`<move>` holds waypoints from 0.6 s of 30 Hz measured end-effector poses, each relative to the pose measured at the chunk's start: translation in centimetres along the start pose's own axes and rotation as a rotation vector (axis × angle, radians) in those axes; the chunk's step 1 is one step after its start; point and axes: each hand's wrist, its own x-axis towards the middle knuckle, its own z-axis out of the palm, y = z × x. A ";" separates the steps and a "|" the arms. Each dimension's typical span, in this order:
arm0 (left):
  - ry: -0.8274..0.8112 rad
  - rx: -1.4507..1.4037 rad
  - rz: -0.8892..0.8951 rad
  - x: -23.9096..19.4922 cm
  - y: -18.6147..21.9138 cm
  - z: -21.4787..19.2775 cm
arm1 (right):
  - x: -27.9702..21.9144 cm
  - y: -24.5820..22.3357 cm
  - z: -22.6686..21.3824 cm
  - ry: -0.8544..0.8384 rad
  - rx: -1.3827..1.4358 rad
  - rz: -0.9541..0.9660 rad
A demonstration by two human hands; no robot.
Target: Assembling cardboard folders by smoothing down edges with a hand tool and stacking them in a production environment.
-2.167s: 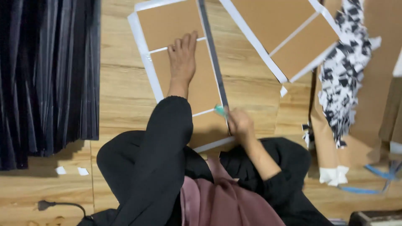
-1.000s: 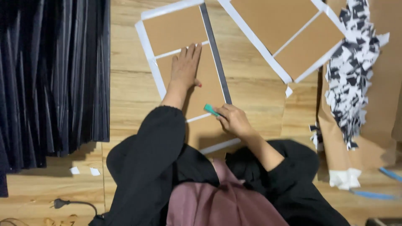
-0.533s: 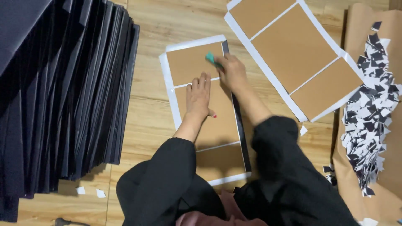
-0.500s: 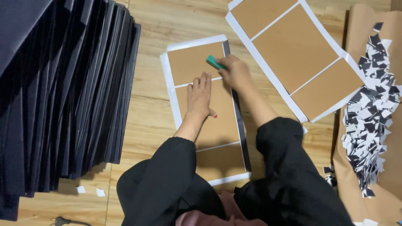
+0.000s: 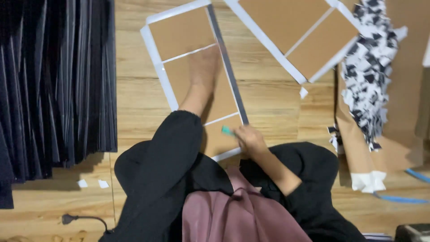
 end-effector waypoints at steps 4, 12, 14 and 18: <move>0.062 0.257 0.597 -2.3 5.2 5.0 | -2.1 0.8 -3.9 -0.039 0.236 0.452; 0.080 0.772 0.816 1.5 7.3 8.7 | -5.1 8.8 -8.7 0.229 -0.158 1.065; -0.185 0.692 0.847 2.2 5.6 8.4 | -3.6 5.7 -11.0 0.404 -0.148 0.976; -0.126 0.660 0.994 -6.1 3.1 -6.9 | -4.2 7.4 -9.7 0.487 -0.009 0.795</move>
